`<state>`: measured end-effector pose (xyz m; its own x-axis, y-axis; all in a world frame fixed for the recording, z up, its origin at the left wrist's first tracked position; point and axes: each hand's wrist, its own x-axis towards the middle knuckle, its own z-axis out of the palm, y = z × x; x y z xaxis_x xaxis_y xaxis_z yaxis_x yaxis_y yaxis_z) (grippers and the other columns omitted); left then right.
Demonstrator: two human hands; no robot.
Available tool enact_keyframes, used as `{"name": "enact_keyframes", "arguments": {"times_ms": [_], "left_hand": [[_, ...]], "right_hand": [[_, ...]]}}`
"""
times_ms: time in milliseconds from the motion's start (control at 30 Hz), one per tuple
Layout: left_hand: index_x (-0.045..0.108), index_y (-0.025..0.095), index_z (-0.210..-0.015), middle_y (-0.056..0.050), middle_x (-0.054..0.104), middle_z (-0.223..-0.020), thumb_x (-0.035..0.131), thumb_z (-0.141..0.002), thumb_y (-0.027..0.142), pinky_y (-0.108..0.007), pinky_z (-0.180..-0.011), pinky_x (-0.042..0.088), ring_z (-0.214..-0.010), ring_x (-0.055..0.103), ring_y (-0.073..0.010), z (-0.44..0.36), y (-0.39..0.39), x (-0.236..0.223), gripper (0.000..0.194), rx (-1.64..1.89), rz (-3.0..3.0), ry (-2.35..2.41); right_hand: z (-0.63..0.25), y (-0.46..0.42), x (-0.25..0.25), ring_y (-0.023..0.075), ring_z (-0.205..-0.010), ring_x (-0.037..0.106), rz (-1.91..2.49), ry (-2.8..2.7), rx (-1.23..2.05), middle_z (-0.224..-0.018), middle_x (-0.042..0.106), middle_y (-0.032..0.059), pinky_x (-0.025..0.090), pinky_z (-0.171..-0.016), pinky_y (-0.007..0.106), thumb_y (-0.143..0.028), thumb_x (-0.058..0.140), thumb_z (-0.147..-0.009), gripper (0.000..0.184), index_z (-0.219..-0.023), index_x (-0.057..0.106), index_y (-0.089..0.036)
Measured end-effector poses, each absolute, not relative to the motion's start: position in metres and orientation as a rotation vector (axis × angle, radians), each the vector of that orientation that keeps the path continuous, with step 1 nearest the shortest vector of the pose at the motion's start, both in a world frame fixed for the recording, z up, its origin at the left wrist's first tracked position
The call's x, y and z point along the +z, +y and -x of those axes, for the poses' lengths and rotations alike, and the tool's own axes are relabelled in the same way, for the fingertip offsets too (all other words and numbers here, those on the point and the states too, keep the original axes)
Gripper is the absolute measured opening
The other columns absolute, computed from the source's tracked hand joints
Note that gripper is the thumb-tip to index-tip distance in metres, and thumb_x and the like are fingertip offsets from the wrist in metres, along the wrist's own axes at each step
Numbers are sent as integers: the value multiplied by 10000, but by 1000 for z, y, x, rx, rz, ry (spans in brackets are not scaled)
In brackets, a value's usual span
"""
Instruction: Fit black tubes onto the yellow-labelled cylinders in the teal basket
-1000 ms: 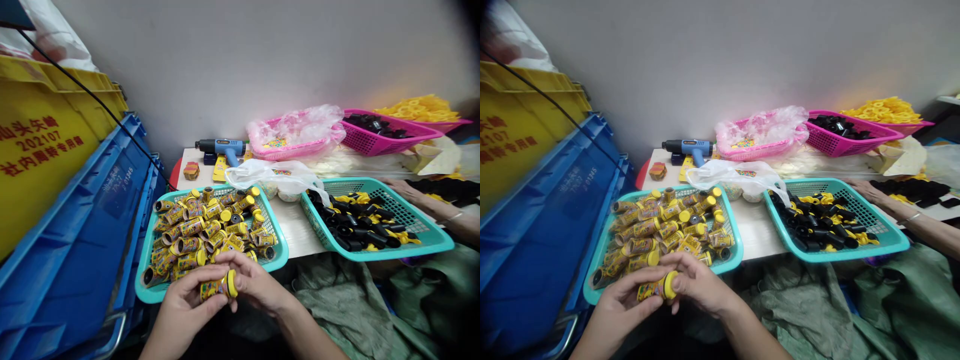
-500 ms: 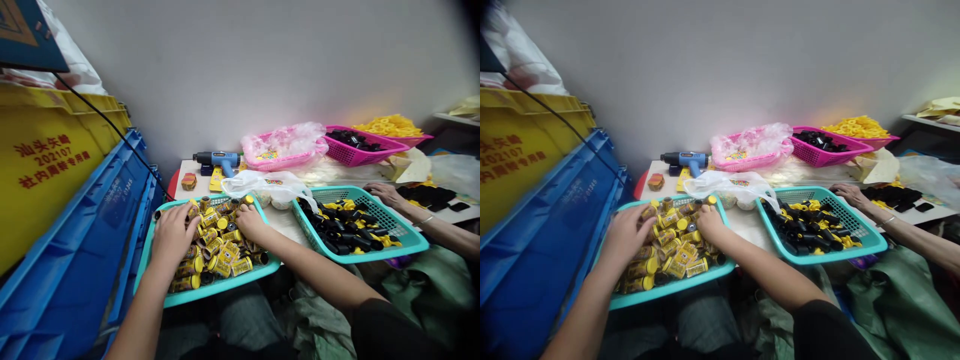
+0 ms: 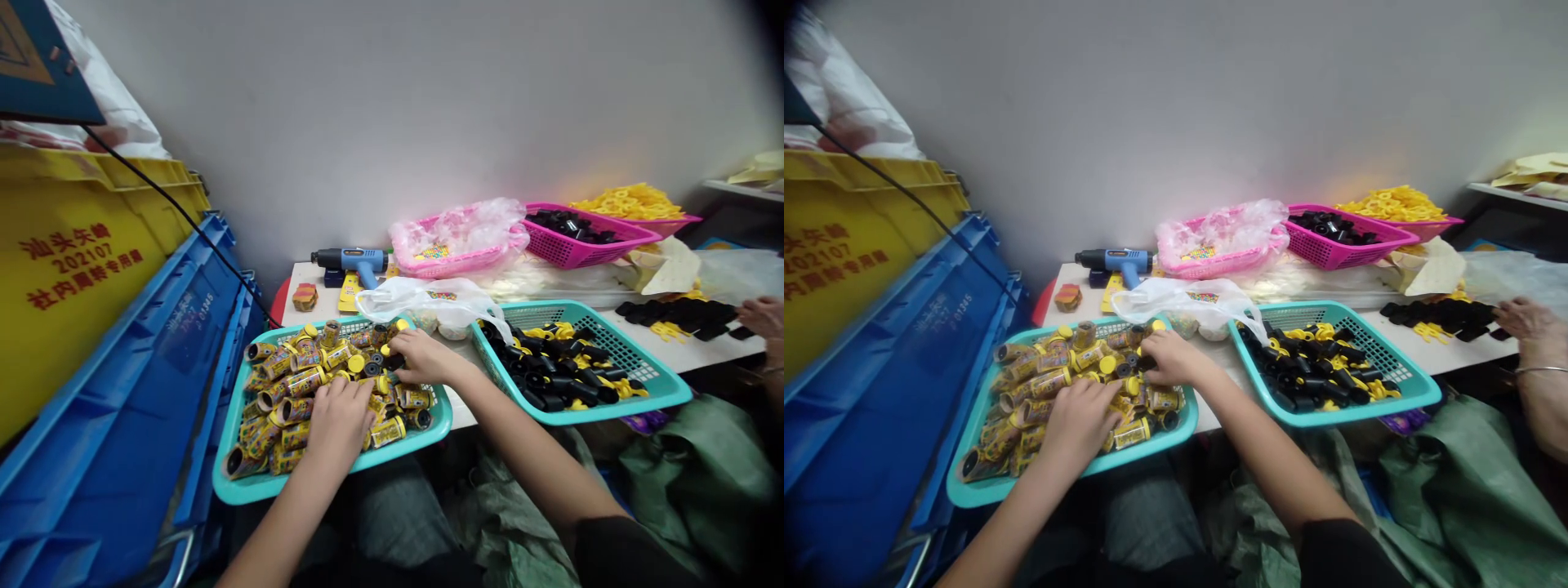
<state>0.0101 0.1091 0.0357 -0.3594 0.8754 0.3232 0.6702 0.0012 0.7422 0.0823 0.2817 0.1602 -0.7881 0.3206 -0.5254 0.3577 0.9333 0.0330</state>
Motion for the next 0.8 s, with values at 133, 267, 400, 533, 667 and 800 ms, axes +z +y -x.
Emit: {"name": "enact_keyframes", "arguments": {"times_ms": [133, 267, 400, 533, 667, 800], "left_hand": [[662, 194, -928, -70, 673, -787, 545, -822, 120, -375, -721, 425, -814, 598, -251, -13, 114, 34, 174, 1365, -1490, 2042], [625, 186, -837, -77, 687, -967, 483, -845, 104, -367, -777, 458, -899, 616, -227, -4, 97, 29, 164, 1618, -1397, 1933], [669, 232, -762, -67, 631, -1161, 540, -825, 115, -404, -896, 438, -1078, 544, -239, 3, 74, 27, 185, 1994, -1399, 1841], [699, 276, -713, -53, 605, -1067, 647, -753, 91, -381, -845, 450, -977, 554, -217, -1, 61, 26, 195, 2220, -1279, 1835], [709, 286, -723, -36, 547, -1114, 658, -745, 89, -356, -856, 460, -1008, 549, -205, -10, 57, 28, 205, 2230, -1149, 1719], [675, 235, -784, -58, 566, -1153, 546, -835, 135, -296, -847, 505, -1026, 592, -185, -6, 48, 36, 171, 2133, -845, 1421]], "right_hand": [[-100, 272, 169, 153, -919, 556, -766, 2667, -527, -1009, 568, 76, 442, -829, 277, -343, 526, -837, 312, -1058, 484, -127], [-111, 252, 160, 105, -708, 539, -1265, 2562, -1355, -932, 524, 41, 464, -675, 253, -488, 459, -860, 379, -1045, 460, -157], [-114, 225, 161, 107, -683, 515, -1501, 2169, -2020, -835, 547, 36, 403, -573, 204, -441, 572, -790, 301, -851, 565, -146], [-110, 193, 161, 94, -591, 473, -1449, 2137, -1909, -627, 524, 21, 375, -571, 207, -552, 483, -860, 470, -762, 627, -116], [-99, 171, 152, 72, -577, 446, -1390, 2186, -1599, -672, 541, -5, 353, -555, 192, -514, 667, -748, 411, -892, 665, -129], [-91, 164, 151, 80, -584, 467, -1285, 2416, -1356, -631, 552, -3, 365, -577, 197, -372, 637, -790, 256, -713, 639, -128]]}}
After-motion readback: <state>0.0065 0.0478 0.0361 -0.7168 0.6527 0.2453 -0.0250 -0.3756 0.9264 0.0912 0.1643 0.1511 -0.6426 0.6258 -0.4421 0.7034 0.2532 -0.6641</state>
